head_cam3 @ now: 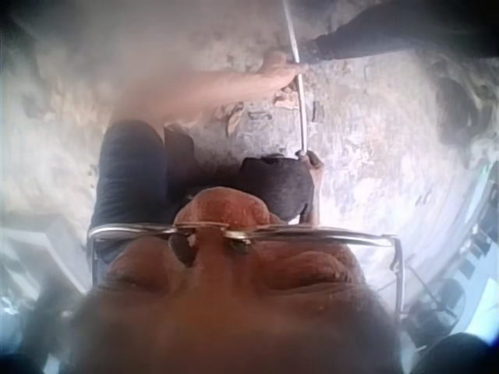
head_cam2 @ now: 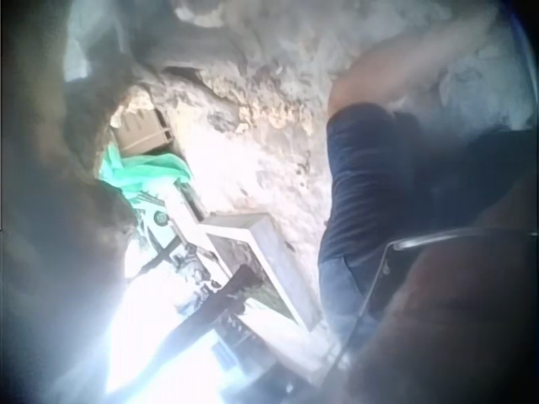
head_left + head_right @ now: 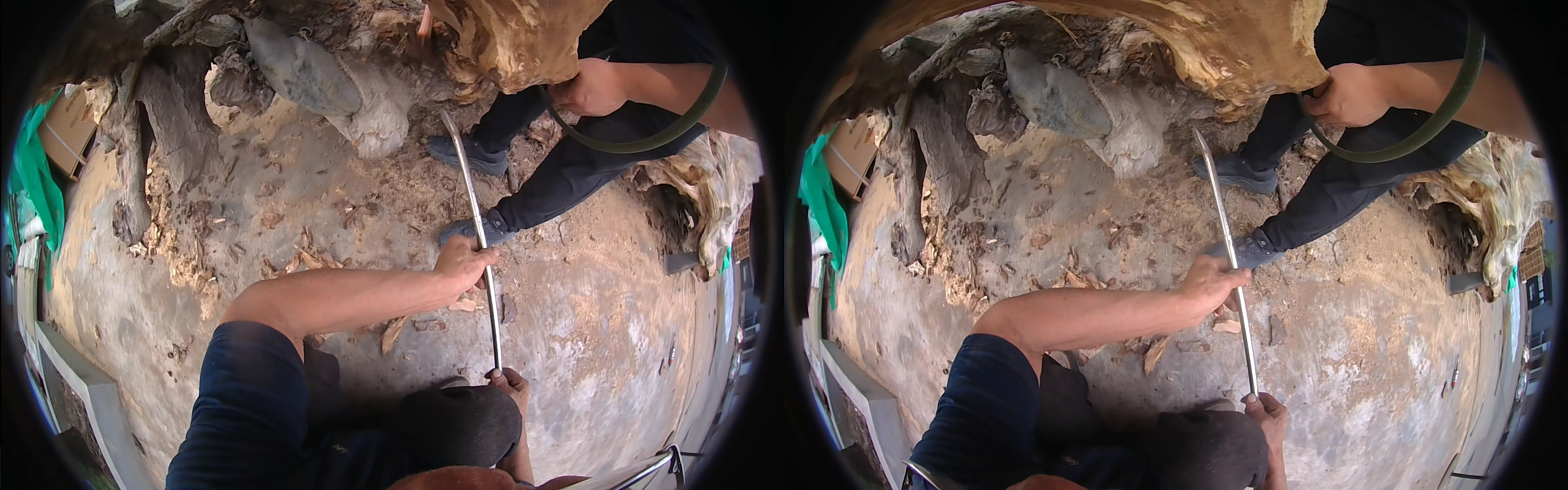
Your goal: The person uses a curved metal tool to scrape and carve a large piece of wood, removing bark and shaping the surface. Another person briefly assists with a chisel. Wood chips accumulate on the ground.
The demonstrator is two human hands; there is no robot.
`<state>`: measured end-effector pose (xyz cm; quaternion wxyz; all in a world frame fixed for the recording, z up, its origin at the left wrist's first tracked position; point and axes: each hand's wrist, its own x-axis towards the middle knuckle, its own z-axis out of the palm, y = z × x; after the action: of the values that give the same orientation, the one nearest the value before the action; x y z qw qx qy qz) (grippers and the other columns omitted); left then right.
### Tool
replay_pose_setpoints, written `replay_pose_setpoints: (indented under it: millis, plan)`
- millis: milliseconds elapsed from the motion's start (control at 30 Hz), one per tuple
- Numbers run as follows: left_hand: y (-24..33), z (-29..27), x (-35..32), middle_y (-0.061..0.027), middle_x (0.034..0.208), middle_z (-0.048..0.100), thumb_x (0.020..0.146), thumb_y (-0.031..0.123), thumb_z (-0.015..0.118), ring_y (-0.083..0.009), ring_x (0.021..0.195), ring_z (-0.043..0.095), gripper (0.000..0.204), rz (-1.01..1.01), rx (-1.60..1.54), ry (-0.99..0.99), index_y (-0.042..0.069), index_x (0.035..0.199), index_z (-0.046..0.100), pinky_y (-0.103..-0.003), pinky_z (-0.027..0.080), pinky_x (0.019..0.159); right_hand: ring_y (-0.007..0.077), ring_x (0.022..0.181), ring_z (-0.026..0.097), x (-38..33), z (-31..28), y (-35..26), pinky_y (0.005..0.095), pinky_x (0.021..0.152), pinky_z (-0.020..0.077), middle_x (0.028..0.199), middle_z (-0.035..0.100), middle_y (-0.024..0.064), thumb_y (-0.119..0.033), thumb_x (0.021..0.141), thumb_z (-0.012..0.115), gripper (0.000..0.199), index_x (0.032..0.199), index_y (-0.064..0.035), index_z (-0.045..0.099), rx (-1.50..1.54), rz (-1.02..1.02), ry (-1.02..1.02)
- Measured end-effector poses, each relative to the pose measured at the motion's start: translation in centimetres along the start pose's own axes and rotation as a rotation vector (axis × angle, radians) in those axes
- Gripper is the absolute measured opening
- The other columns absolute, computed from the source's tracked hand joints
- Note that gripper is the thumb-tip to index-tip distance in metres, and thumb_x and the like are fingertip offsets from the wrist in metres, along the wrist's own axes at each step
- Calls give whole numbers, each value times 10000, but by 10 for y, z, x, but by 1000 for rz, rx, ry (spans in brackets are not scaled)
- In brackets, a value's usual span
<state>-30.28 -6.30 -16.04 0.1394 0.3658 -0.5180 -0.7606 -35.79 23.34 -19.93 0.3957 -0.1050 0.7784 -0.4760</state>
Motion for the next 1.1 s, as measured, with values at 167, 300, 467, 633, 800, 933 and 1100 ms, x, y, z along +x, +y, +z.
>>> replay_pose_setpoints:
  millis: [167, 300, 467, 633, 800, 933, 1100]
  plan:
    - [-7, -4, 3, -55, 659, 627, 937, 200, 684, -141, 474, 574, 238, -2, -52, 89, -27, 867, 690, -286, 477, 406, 48, 568, 449, -9, 17, -17, 243, 508, 326, 637, 558, -33, -274, 930, 730, 302, 905, 27, 714, -68, -1, 41]
    - [1, 1, 2, -62, 702, 622, 968, 223, 646, -138, 534, 603, 257, 14, -30, 73, -24, 900, 664, -289, 481, 437, 52, 553, 438, -5, 17, -12, 247, 501, 316, 630, 545, -33, -311, 933, 723, 331, 900, 18, 714, -54, -30, 54]
    - [4, -8, 25, -72, 775, 633, 1019, 235, 580, -115, 677, 639, 271, 191, 170, 110, -33, 997, 614, -284, 502, 529, 57, 546, 434, 11, 25, -30, 253, 501, 309, 620, 529, -31, -362, 938, 709, 371, 897, 7, 715, -45, -41, 13]
    - [31, -5, 27, -110, 784, 622, 1038, 238, 530, -194, 594, 661, 254, 107, -294, 71, -14, 1048, 563, -296, 583, 477, 63, 422, 350, 30, 40, -50, 252, 410, 216, 554, 463, -30, -376, 934, 700, 375, 877, -6, 681, -5, -107, 8]
    - [47, -14, 42, -106, 769, 625, 1037, 223, 530, -195, 584, 664, 243, 192, -291, 68, -16, 1041, 571, -297, 565, 467, 62, 413, 339, 53, 50, -64, 253, 403, 204, 543, 445, -30, -357, 934, 699, 364, 881, 2, 678, 76, -136, -19]
    - [48, -18, 57, -103, 735, 627, 1036, 216, 530, -196, 558, 659, 253, 218, -266, 79, -24, 992, 597, -297, 527, 425, 61, 404, 341, 72, 52, -63, 246, 391, 209, 544, 453, -25, -316, 950, 686, 332, 887, 9, 682, 120, -119, -46]
    - [45, -14, 61, -108, 733, 628, 1038, 219, 528, -198, 552, 656, 261, 216, -244, 102, -30, 993, 594, -297, 515, 404, 54, 419, 370, 80, 48, -52, 227, 392, 232, 561, 481, -22, -289, 952, 696, 301, 906, 8, 703, 125, -99, -37]
